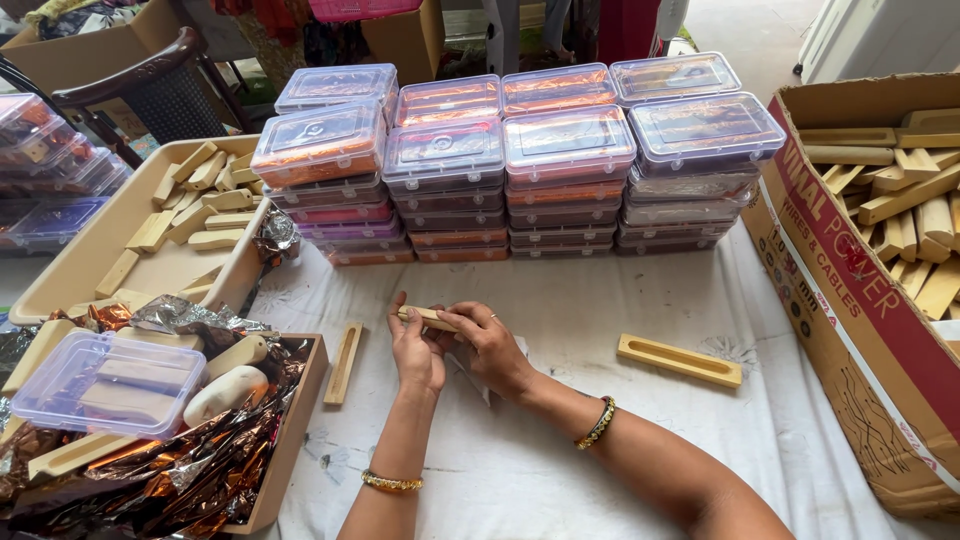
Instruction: The person wipes a wooden block with a cloth, then wraps it in a copper-colored foil sheet. They place the wrapped item into a clear plastic container and close the lid. The person then picks up another wooden block and repeats the wrapping process.
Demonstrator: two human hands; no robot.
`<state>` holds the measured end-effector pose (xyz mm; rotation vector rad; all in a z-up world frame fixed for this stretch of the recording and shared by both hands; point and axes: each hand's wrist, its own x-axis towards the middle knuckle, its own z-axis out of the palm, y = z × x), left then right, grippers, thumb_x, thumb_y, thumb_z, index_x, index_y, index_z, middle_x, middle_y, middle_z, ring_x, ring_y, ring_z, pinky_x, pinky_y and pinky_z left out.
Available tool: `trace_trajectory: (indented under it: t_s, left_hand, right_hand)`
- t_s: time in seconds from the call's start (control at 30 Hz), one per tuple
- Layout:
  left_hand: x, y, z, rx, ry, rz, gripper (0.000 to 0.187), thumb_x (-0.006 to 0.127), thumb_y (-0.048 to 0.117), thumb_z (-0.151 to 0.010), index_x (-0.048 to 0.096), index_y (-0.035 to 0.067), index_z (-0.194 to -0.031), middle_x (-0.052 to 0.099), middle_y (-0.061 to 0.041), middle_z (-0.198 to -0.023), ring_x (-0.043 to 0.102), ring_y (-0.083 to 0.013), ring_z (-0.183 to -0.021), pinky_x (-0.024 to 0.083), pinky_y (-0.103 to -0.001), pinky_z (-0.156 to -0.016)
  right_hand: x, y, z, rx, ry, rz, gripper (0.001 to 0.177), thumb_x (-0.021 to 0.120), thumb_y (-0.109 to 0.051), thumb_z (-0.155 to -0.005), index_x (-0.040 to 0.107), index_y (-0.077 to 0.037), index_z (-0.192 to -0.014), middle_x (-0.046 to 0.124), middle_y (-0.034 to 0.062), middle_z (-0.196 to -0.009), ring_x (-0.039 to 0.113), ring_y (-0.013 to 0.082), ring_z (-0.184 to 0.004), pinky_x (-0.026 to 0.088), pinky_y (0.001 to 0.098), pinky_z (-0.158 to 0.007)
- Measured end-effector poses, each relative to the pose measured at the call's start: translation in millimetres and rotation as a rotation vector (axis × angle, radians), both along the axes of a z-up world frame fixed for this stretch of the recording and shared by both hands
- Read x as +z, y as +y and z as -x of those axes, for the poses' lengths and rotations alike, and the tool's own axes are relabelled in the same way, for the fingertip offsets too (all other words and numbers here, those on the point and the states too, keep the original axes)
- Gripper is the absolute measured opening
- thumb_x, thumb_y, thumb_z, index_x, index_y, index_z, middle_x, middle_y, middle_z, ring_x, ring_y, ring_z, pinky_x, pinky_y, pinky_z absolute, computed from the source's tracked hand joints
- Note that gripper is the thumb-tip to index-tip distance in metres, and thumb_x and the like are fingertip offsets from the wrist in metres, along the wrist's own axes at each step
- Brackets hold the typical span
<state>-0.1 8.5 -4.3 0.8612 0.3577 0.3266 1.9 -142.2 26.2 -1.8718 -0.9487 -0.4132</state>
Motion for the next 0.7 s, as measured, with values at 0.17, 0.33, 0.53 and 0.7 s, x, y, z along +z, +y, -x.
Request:
trace_trajectory:
  t_s: [0.17,0.33,0.53,0.7]
  left_hand:
    - [0,-1,0,0.019,-0.03,-0.005,0.033,0.037,0.028,-0.109,0.039,0.024,-0.142,0.058,-0.012,-0.117,0.062,-0.0249,-0.104,0.058,-0.045,-0.085]
    - [-4,-5,-1,0.104,-0.092,-0.05,0.028,0.039,0.025,-0.109,0.038,0.022,-0.137,0.056,-0.011,-0.118,0.061,-0.0242,-0.107,0.059,-0.046,-0.086]
    - [-14,-21,2,0.121,-0.134,-0.437,0.032,0.041,0.027,-0.11,0.037,0.019,-0.141,0.051,-0.01,-0.122,0.056,-0.02,-0.108,0.053,-0.04,-0.094]
    - [-2,-23,5,0.076,-0.235,-0.73,0.044,0.046,0.034,-0.11,0.033,0.017,-0.148,0.052,-0.008,-0.121,0.054,-0.0169,-0.109,0.048,-0.033,-0.098]
  right_hand:
    - [8,-1,5,-0.016,-0.01,-0.008,0.05,0.065,0.012,-0.085,0.066,-0.008,-0.131,0.062,0.0139,-0.129,0.064,0.0329,-0.117,0.061,0.0363,-0.092]
    - [9,-5,4,-0.104,-0.062,0.044,0.051,0.067,0.006,-0.086,0.066,-0.01,-0.134,0.063,0.0112,-0.129,0.063,0.0313,-0.117,0.056,0.041,-0.097]
    - [9,-6,3,-0.147,-0.112,0.285,0.058,0.065,-0.005,-0.091,0.052,-0.015,-0.147,0.061,0.0139,-0.126,0.062,0.0315,-0.111,0.056,0.042,-0.092]
    - [-1,-6,-8,-0.159,0.07,0.339,0.064,0.062,-0.01,-0.095,0.04,-0.017,-0.155,0.061,0.0151,-0.116,0.063,0.0324,-0.106,0.056,0.0431,-0.09]
